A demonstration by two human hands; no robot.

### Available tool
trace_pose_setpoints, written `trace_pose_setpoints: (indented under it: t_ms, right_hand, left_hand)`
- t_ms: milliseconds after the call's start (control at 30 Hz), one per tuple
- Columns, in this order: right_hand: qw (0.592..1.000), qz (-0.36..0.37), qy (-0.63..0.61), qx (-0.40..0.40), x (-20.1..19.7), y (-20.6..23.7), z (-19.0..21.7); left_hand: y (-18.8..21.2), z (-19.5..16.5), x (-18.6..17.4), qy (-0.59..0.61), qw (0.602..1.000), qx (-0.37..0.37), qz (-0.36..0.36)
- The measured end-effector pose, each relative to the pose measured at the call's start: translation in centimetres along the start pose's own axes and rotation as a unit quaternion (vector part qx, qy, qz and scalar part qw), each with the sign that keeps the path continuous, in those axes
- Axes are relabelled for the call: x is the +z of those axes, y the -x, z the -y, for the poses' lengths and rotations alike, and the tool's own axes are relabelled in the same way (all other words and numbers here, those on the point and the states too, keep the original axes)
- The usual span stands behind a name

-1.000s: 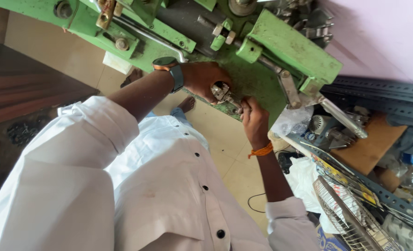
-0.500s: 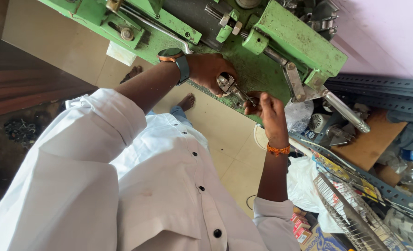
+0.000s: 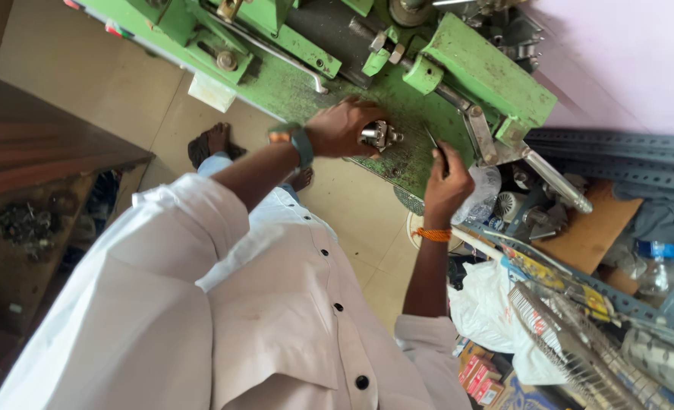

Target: The person places small white insulating pieces into the slots of a motor stator on a workbench. They then move to a green press machine, position the stator, and use a metal tool to press the pieces into place.

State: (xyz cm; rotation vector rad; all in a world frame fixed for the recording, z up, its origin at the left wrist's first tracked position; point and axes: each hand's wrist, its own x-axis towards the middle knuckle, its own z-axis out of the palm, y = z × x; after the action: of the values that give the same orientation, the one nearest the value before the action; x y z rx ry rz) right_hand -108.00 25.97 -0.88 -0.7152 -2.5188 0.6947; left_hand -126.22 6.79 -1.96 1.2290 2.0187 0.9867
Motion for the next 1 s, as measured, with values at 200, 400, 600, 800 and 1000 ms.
trace_pose_setpoints:
  t_ms: [200,400,600,800,1000]
  right_hand:
    - [0.972,-0.120,-0.164,0.120,3.0,2.4,3.2]
    - [0.893,0.068,-0.362,0.257,5.4,2.4,6.1]
    - [0.843,0.137,-0.419,0.308,4.0,0.7,4.8]
    - [0.877,0.143,-0.384,0.252,3.8,1.3,4.5]
    - [0.870,0.135,-0.386,0.275,4.7,1.3,3.6]
  left_hand:
    - [2.5,-1.0,0.9,0.009,0.998,-0.043,-0.048]
    - [-1.5,2.5,-0.2,0.236,0.947,-0.206,0.071]
    - [-11.7,2.1,3.8,-0.155,0.958,-0.163,0.178]
    - [-14.7,1.5,5.8,-0.217,0.939,-0.178,0.197]
    - [-14.0,3.2,4.9,-0.192,0.939,-0.198,0.207]
